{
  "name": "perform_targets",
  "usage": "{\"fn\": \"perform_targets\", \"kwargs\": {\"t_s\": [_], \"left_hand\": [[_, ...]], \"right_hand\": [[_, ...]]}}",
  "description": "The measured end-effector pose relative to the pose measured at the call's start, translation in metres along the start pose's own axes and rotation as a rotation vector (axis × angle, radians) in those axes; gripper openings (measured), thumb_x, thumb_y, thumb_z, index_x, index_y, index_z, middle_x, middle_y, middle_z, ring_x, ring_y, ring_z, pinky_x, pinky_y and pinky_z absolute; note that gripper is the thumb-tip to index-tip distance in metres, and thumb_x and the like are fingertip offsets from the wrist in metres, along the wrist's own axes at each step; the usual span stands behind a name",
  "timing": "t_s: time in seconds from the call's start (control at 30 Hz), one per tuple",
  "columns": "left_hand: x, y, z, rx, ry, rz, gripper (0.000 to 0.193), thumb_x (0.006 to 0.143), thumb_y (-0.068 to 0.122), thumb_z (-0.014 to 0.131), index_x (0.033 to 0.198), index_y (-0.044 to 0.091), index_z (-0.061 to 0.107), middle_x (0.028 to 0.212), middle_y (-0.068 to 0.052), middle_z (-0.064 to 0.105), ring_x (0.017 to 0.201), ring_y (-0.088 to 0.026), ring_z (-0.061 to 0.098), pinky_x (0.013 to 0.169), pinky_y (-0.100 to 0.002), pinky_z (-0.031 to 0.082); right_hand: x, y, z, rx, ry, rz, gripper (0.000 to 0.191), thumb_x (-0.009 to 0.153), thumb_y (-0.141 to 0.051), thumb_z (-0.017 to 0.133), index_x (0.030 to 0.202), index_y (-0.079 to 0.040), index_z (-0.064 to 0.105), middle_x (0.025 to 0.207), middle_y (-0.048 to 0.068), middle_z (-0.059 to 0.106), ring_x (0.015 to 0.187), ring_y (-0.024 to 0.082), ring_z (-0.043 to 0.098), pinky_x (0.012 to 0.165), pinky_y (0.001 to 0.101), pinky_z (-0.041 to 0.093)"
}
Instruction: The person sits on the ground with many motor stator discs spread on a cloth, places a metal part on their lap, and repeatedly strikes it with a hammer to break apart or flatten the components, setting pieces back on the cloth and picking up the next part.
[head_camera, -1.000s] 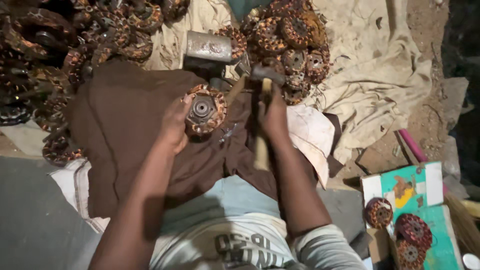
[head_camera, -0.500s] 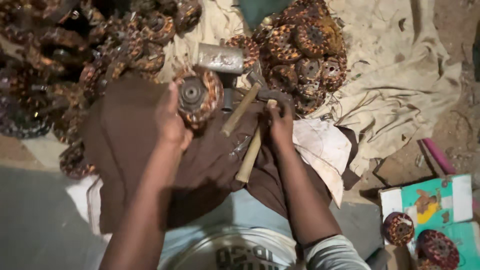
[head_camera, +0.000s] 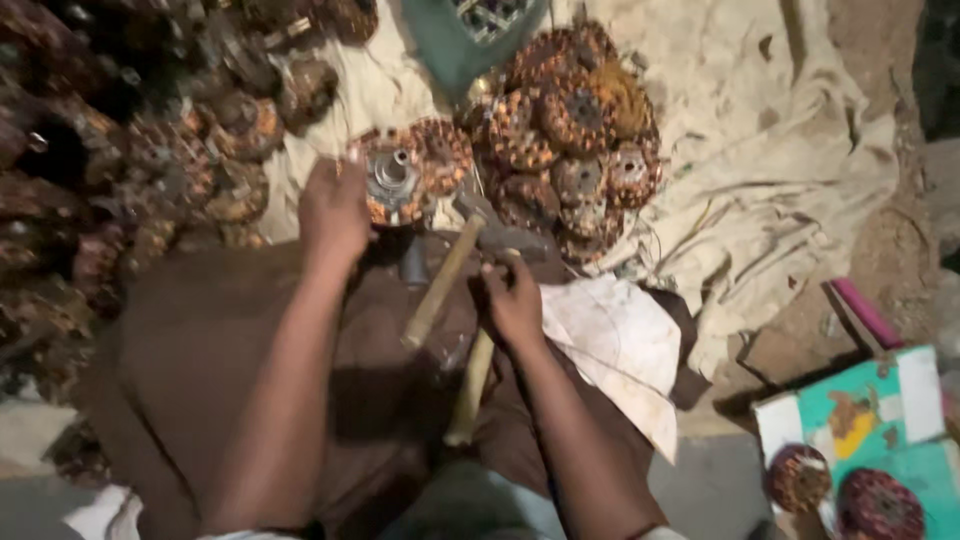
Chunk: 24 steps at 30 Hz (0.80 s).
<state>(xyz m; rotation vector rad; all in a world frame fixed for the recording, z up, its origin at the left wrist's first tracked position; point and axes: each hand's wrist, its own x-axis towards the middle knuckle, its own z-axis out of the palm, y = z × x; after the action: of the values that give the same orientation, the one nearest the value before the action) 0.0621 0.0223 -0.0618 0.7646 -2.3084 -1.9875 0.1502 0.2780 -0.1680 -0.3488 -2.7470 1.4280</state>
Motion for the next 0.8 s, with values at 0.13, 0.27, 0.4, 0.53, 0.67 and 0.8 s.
{"fn": "perform_targets", "kwargs": {"t_s": [0.13,0.27,0.4,0.53,0.67,0.8], "left_hand": [[0.002,-0.005,-0.010,-0.016,0.013,0.345,0.046,0.112,0.041,0.056,0.094,-0.002,0.055,0.073,-0.016,0.054,0.069,-0.026,0.051,0.062,-0.041,0.044],[0.010,-0.022,-0.009,0.121,0.024,0.247,0.042,0.108,0.039,0.055,0.093,0.000,0.056,0.068,-0.018,0.059,0.062,-0.027,0.059,0.062,-0.044,0.045],[0.017,-0.022,-0.005,0.279,0.060,0.328,0.041,0.108,0.037,0.060,0.095,-0.001,0.058,0.072,-0.021,0.061,0.068,-0.033,0.059,0.065,-0.047,0.044],[0.000,0.000,-0.013,0.114,-0.022,0.368,0.045,0.110,0.037,0.060,0.092,-0.004,0.054,0.073,-0.025,0.053,0.069,-0.041,0.053,0.063,-0.046,0.043],[-0.017,0.012,-0.023,-0.117,-0.085,0.435,0.042,0.115,0.038,0.052,0.102,-0.002,0.057,0.080,-0.024,0.055,0.074,-0.040,0.052,0.069,-0.044,0.045],[0.009,-0.003,-0.017,0.230,0.045,0.339,0.044,0.110,0.039,0.055,0.094,-0.002,0.057,0.074,-0.023,0.063,0.069,-0.039,0.063,0.063,-0.049,0.045]], "right_hand": [[-0.006,-0.014,0.002,-0.088,-0.040,0.068,0.039,0.092,-0.037,0.071,0.119,-0.008,0.070,0.096,0.014,0.074,0.086,0.027,0.072,0.078,0.0369,0.055],[-0.011,-0.026,0.003,-0.161,-0.021,0.086,0.039,0.093,-0.038,0.072,0.120,-0.010,0.070,0.091,0.013,0.074,0.080,0.027,0.071,0.073,0.0369,0.054],[-0.011,-0.031,0.004,-0.152,-0.023,0.050,0.040,0.092,-0.038,0.072,0.120,-0.010,0.069,0.087,0.011,0.072,0.075,0.023,0.069,0.069,0.0353,0.054],[-0.010,-0.033,0.003,-0.161,-0.034,0.106,0.041,0.091,-0.039,0.071,0.121,-0.010,0.069,0.085,0.009,0.072,0.068,0.021,0.065,0.065,0.0338,0.052],[-0.012,-0.035,0.003,-0.203,-0.050,0.117,0.042,0.092,-0.038,0.072,0.124,-0.011,0.069,0.086,0.009,0.071,0.069,0.020,0.064,0.064,0.0335,0.051],[-0.014,-0.036,0.003,-0.173,-0.052,0.104,0.039,0.092,-0.036,0.073,0.122,-0.010,0.069,0.087,0.006,0.071,0.070,0.017,0.065,0.066,0.0319,0.051]]}}
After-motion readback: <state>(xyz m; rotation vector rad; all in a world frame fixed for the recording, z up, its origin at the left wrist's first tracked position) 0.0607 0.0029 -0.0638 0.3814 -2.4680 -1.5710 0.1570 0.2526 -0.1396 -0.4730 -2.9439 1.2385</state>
